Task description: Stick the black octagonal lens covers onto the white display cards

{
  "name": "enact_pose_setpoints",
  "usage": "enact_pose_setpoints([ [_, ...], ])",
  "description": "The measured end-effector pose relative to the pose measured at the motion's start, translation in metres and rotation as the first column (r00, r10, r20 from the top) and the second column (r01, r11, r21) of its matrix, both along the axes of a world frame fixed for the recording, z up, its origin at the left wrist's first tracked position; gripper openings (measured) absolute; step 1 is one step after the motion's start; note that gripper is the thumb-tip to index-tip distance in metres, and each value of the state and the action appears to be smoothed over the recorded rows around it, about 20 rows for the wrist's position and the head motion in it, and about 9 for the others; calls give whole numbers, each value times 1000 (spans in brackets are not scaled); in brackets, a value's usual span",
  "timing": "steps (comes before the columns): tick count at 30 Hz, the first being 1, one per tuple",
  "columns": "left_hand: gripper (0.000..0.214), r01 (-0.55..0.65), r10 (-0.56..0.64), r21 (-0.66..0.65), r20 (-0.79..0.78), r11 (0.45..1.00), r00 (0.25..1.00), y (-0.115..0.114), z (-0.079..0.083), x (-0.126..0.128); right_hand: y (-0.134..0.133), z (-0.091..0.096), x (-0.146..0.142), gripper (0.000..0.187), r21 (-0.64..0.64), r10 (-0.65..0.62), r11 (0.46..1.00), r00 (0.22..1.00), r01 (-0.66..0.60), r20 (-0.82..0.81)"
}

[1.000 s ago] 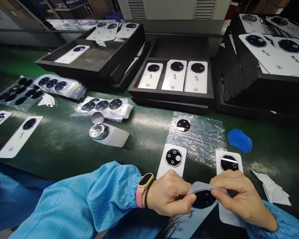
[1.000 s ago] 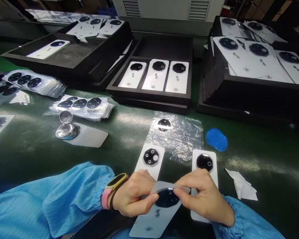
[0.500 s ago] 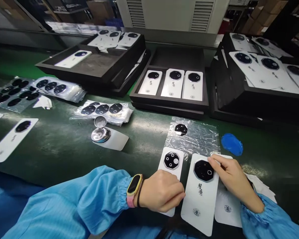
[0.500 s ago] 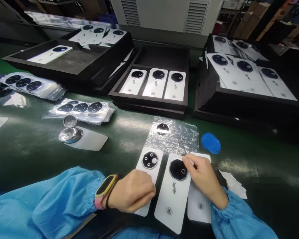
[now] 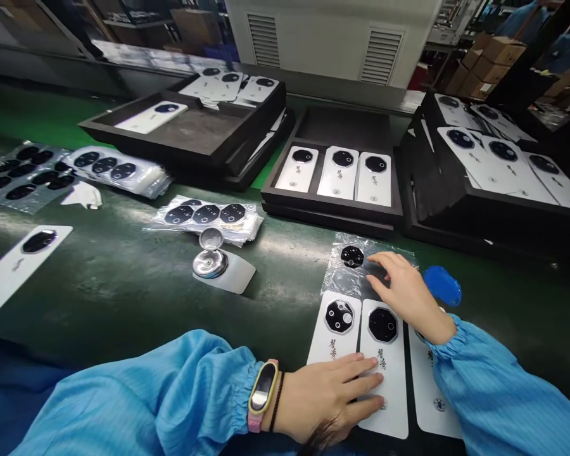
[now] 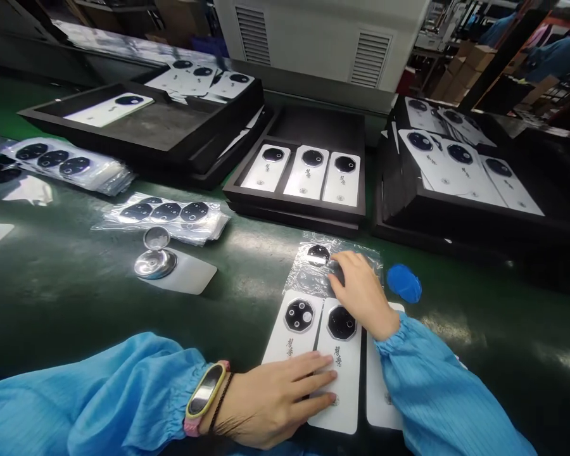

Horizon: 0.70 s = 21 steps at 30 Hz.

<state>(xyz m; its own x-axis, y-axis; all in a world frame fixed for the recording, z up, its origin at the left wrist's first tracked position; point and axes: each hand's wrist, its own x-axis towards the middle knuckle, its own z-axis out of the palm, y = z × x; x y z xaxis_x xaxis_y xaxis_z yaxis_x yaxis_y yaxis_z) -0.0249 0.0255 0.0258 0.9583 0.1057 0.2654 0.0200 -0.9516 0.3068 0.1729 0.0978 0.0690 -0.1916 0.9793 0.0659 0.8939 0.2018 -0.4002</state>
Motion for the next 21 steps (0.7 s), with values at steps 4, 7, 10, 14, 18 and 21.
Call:
enact_pose_setpoints([
  [4, 36, -32, 31, 22, 36, 999, 999, -2, 0, 1, 23, -1, -28, 28, -80, -8, 997, 999, 11, 36],
  [7, 36, -40, 39, 31, 53, 999, 998, -1, 1, 1, 32, -1, -38, 27, -98, -35, 994, 998, 40, 48],
  [10, 36, -40, 38, 36, 59, 999, 998, 0, 1, 1, 37, 1, -38, 28, -134, -61, 989, 997, 66, 47],
  [14, 37, -39, 37, 30, 69, 999, 997, 0, 1, 0, 45, 3, -36, 31, -184, -75, 980, 997, 78, 22],
  [18, 37, -33, 32, 25, 64, 999, 997, 1, 1, 0, 50, 2, -36, 31, -199, -100, 975, 995, 96, -11],
  [21, 37, -31, 30, 11, 62, 999, 998, 1, 0, 0, 50, 2, -35, 31, -199, -121, 974, 991, 109, -51],
])
